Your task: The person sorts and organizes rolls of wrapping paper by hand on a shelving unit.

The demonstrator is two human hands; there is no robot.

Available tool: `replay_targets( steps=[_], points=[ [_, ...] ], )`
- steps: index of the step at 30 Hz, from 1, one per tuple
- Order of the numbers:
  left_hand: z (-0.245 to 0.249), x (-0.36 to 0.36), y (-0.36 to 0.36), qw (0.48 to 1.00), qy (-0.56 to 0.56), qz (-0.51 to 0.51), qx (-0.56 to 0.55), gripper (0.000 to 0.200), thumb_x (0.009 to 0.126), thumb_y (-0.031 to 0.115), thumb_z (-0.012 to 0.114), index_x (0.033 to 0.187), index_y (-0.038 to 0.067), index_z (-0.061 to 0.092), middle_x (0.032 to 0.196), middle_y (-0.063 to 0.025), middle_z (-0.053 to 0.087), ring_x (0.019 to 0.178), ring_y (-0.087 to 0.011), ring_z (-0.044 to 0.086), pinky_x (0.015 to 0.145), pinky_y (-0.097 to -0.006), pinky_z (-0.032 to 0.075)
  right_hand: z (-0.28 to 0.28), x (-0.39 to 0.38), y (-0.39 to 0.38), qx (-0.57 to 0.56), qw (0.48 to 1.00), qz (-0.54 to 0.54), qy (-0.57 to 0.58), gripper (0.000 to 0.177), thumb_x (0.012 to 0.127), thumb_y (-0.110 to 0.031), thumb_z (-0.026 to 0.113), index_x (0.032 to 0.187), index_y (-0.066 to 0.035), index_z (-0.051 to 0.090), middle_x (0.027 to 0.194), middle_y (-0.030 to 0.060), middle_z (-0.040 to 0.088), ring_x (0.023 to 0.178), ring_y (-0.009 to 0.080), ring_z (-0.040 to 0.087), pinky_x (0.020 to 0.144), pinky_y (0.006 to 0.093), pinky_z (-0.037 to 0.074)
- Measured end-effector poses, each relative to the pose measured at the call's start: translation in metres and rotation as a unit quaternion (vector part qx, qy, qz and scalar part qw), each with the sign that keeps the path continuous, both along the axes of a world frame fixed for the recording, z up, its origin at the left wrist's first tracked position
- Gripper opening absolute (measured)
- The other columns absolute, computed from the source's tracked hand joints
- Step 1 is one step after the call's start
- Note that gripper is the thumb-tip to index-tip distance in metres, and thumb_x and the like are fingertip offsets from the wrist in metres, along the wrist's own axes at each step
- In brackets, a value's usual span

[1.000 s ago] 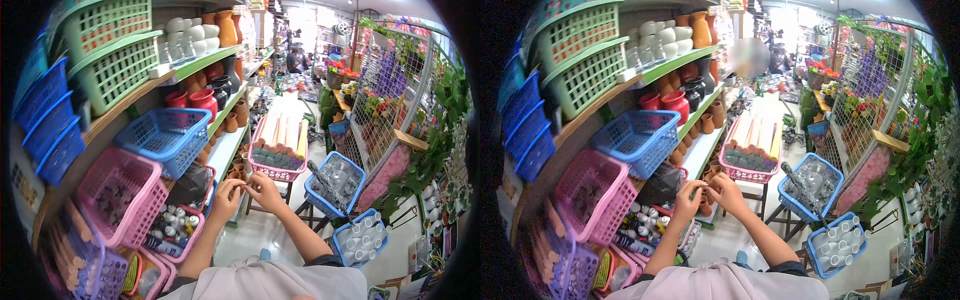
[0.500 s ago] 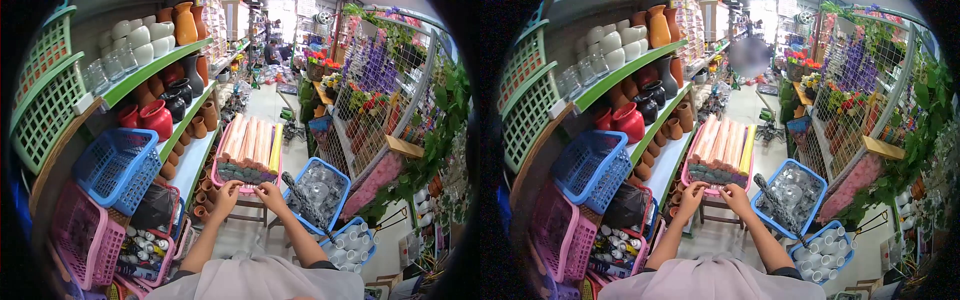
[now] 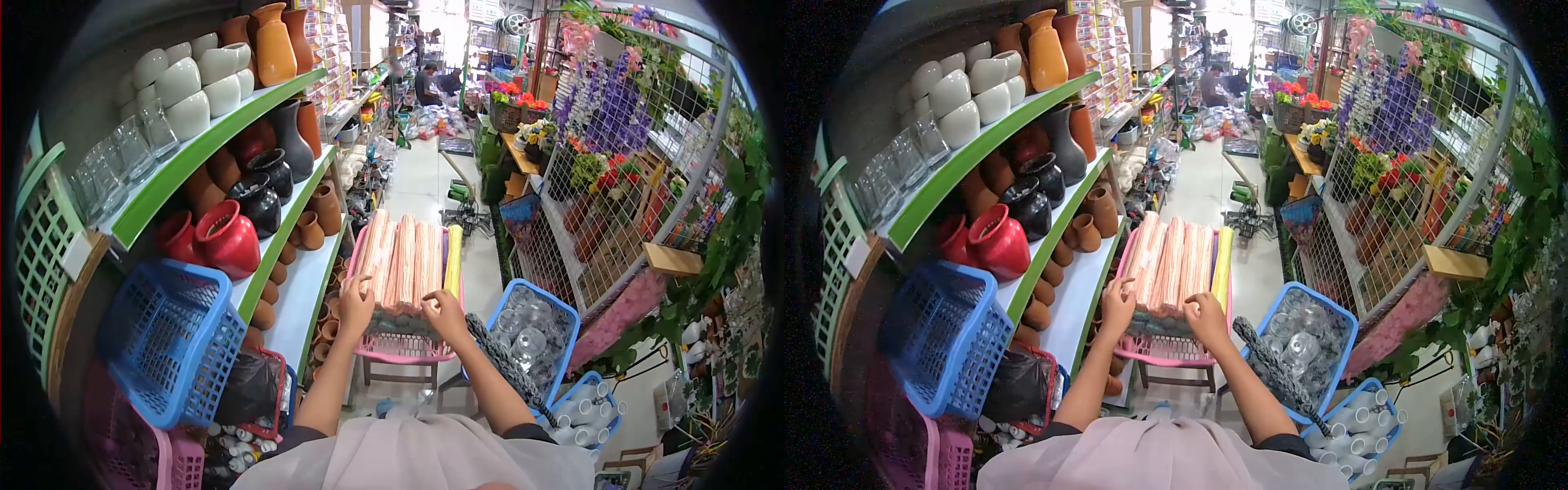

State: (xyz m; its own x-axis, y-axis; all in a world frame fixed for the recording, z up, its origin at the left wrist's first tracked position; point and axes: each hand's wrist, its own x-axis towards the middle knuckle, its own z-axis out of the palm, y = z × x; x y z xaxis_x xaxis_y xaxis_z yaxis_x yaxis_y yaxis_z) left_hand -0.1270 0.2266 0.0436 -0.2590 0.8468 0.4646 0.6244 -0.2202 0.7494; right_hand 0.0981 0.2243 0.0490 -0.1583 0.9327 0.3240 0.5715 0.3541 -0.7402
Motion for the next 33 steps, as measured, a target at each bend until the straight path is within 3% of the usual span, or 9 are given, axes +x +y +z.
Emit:
replay_targets(
  steps=[3, 4, 11, 14, 21, 24, 27, 29, 33],
  points=[
    [-0.012, -0.017, 0.043, 0.997, 0.069, 0.028, -0.015, 0.038, 0.078, 0.015, 0.062, 0.114, 0.005, 0.058, 0.112, -0.0152, 0.057, 0.108, -0.0335, 0.052, 0.094, -0.0410, 0.040, -0.003, -0.020, 0.027, 0.109, 0.993, -0.026, -0.031, 0.027, 0.080, -0.020, 0.065, 0.102, -0.004, 0.064, 0.114, 0.0194, 0.057, 0.105, 0.0337, 0.055, 0.092, 0.0409, 0.043],
    [-0.015, -0.024, 0.056, 0.995, 0.070, 0.004, -0.074, 0.053, 0.079, 0.028, 0.065, 0.124, 0.005, 0.052, 0.123, -0.0172, 0.052, 0.115, -0.0356, 0.048, 0.100, -0.0423, 0.036, -0.005, -0.026, 0.038, 0.074, 0.996, -0.018, -0.042, 0.039, 0.080, -0.024, 0.066, 0.114, -0.006, 0.060, 0.127, 0.0217, 0.049, 0.116, 0.0388, 0.047, 0.100, 0.0446, 0.037],
    [-0.028, -0.028, 0.115, 0.959, 0.078, -0.015, -0.273, 0.086, 0.072, 0.048, 0.071, 0.137, 0.002, 0.038, 0.137, -0.0247, 0.039, 0.127, -0.0396, 0.037, 0.106, -0.0444, 0.031, -0.019, -0.059, 0.086, 0.037, 0.983, -0.028, -0.180, 0.059, 0.082, -0.040, 0.063, 0.135, -0.021, 0.046, 0.145, 0.0179, 0.034, 0.130, 0.0510, 0.028, 0.102, 0.0572, 0.032],
    [-0.047, -0.026, 0.117, 0.965, 0.090, -0.050, -0.239, 0.089, 0.069, 0.041, 0.071, 0.138, 0.001, 0.033, 0.141, -0.0280, 0.031, 0.132, -0.0434, 0.028, 0.110, -0.0460, 0.025, -0.025, -0.062, 0.086, 0.010, 0.973, -0.027, -0.227, 0.059, 0.084, -0.043, 0.059, 0.137, -0.023, 0.043, 0.146, 0.0183, 0.032, 0.131, 0.0523, 0.024, 0.105, 0.0559, 0.031],
    [-0.078, -0.034, 0.125, 0.989, -0.016, -0.096, -0.112, 0.078, 0.071, 0.023, 0.068, 0.136, -0.001, 0.033, 0.136, -0.0282, 0.038, 0.127, -0.0387, 0.039, 0.106, -0.0418, 0.032, -0.033, -0.061, 0.088, 0.035, 0.973, -0.032, -0.225, 0.058, 0.085, -0.044, 0.057, 0.138, -0.023, 0.042, 0.146, 0.0191, 0.032, 0.132, 0.0516, 0.024, 0.104, 0.0554, 0.031],
    [-0.008, -0.017, 0.088, 0.978, -0.132, -0.129, -0.096, 0.071, 0.076, 0.017, 0.067, 0.135, -0.002, 0.034, 0.132, -0.0211, 0.044, 0.123, -0.0302, 0.045, 0.102, -0.0359, 0.036, -0.021, -0.058, 0.085, -0.003, 0.977, -0.018, -0.213, 0.058, 0.086, -0.045, 0.056, 0.136, -0.020, 0.045, 0.148, 0.0201, 0.029, 0.134, 0.0507, 0.020, 0.107, 0.0528, 0.028],
    [0.001, -0.011, 0.082, 0.943, -0.250, -0.211, -0.053, 0.066, 0.080, 0.014, 0.067, 0.135, -0.002, 0.035, 0.129, -0.0154, 0.046, 0.121, -0.0232, 0.045, 0.101, -0.0322, 0.036, -0.005, -0.048, 0.079, -0.013, 0.980, -0.008, -0.200, 0.056, 0.084, -0.045, 0.059, 0.133, -0.019, 0.049, 0.147, 0.0206, 0.030, 0.134, 0.0495, 0.021, 0.108, 0.0525, 0.027],
    [0.011, -0.005, 0.075, 0.925, -0.279, -0.253, -0.050, 0.063, 0.081, 0.014, 0.066, 0.134, -0.002, 0.037, 0.128, -0.0143, 0.046, 0.120, -0.0205, 0.045, 0.101, -0.0318, 0.036, 0.003, -0.033, 0.071, 0.071, 0.984, -0.044, -0.156, 0.052, 0.081, -0.043, 0.065, 0.129, -0.025, 0.054, 0.148, 0.0177, 0.027, 0.134, 0.0476, 0.023, 0.107, 0.0581, 0.024],
    [0.000, 0.009, 0.063, 0.881, -0.365, -0.293, -0.074, 0.053, 0.090, 0.030, 0.058, 0.130, 0.001, 0.042, 0.116, -0.0117, 0.054, 0.107, -0.0189, 0.054, 0.090, -0.0306, 0.045, 0.010, 0.032, 0.029, 0.054, 0.994, -0.082, -0.040, 0.047, 0.082, -0.036, 0.066, 0.119, -0.009, 0.059, 0.134, 0.0199, 0.045, 0.124, 0.0399, 0.041, 0.104, 0.0456, 0.034]
  ],
)
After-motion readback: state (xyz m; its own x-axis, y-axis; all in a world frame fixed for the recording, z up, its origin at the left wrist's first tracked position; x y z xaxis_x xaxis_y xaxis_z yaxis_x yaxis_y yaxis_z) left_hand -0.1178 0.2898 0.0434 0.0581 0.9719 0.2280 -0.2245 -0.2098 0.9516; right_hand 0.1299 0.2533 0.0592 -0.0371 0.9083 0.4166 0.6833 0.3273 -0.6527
